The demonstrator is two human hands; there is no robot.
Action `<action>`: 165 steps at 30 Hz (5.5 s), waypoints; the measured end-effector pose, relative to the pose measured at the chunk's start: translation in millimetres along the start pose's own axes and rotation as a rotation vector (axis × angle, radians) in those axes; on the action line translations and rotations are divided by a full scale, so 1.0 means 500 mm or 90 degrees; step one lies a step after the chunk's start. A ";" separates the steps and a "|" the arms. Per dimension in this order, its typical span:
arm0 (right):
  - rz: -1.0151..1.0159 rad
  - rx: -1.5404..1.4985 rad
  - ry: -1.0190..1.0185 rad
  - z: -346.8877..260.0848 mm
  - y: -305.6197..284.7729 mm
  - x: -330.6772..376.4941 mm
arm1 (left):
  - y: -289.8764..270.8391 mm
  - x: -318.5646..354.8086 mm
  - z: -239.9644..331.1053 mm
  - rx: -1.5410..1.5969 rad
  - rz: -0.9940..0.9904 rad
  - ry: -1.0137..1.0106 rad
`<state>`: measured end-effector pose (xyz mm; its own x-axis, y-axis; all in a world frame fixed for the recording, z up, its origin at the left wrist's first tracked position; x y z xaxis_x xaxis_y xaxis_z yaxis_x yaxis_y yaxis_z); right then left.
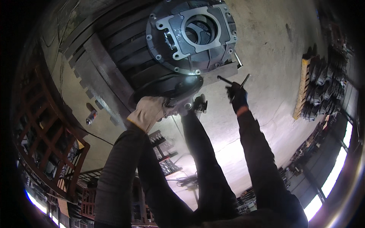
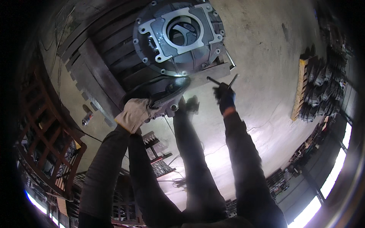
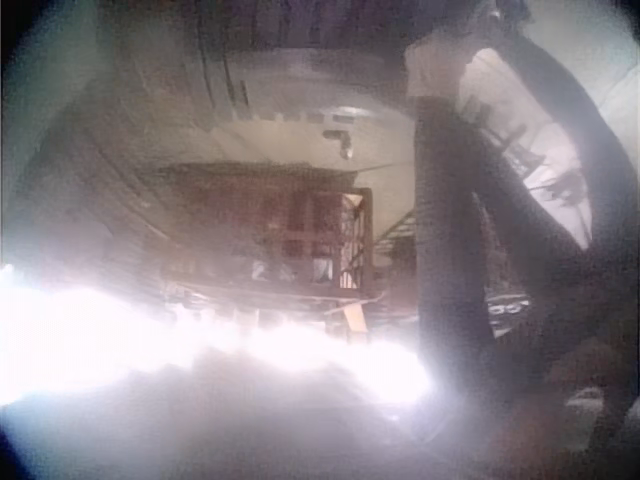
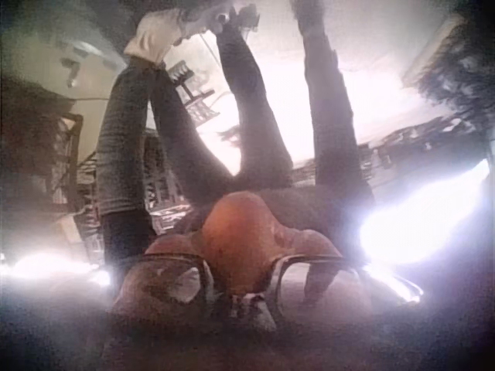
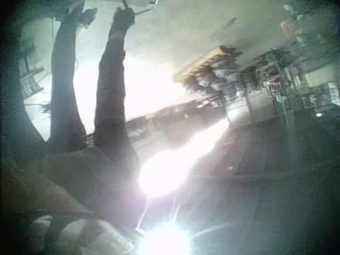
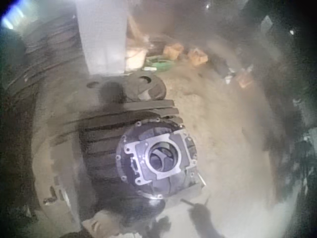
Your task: The person uses an angle grinder to smooth the edges of large metal parts in a workshop. They pick up a part, grind its edges while sparks fly, then place it on a rack and repeat the process with another part.
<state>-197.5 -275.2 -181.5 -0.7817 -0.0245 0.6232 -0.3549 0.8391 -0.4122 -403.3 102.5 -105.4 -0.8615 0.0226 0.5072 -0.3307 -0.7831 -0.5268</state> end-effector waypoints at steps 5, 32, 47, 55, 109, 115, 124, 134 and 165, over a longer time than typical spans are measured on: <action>0.120 0.472 -0.286 0.159 0.004 -0.299 | -0.010 0.005 0.016 -0.049 0.096 0.054; -0.325 -0.126 0.137 0.326 0.502 0.190 | -0.006 0.057 -0.015 -0.129 0.109 -0.026; -0.532 -0.060 0.087 -0.299 0.433 0.814 | -0.077 0.932 0.239 0.451 0.346 -0.292; -0.700 0.009 0.059 -0.483 0.714 1.310 | -0.155 1.427 0.154 0.650 0.584 -0.451; -0.794 -0.128 -0.308 -0.386 2.198 2.919 | -0.734 3.168 -1.119 0.518 0.463 -0.505; -0.675 -0.407 0.179 -0.374 2.269 2.937 | -0.825 3.167 -1.221 0.626 0.452 -0.345; -0.649 -0.691 0.329 -0.414 2.358 2.996 | -0.960 3.187 -1.325 0.434 0.324 -0.191; -0.471 -0.646 0.051 -0.351 2.503 2.976 | -0.957 3.216 -1.608 0.393 0.070 -0.263; -0.620 0.429 -0.463 -0.559 3.061 3.099 | -1.275 3.350 -1.865 -0.120 0.441 -0.170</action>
<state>-1808.4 1122.8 338.9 -0.0942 -0.8902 0.4456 -0.9187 -0.0947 -0.3835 -1994.8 1218.9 444.1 -0.7814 -0.6048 0.1538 0.1704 -0.4439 -0.8797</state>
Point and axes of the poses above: each hand's wrist, its own x-axis away from the middle knuckle, its own y-axis out of the palm, z = x × y, the point moved 7 cm from there along -x, towards the middle knuckle, and after that the axes turned 6 degrees about -y, right-handed, at the moved point
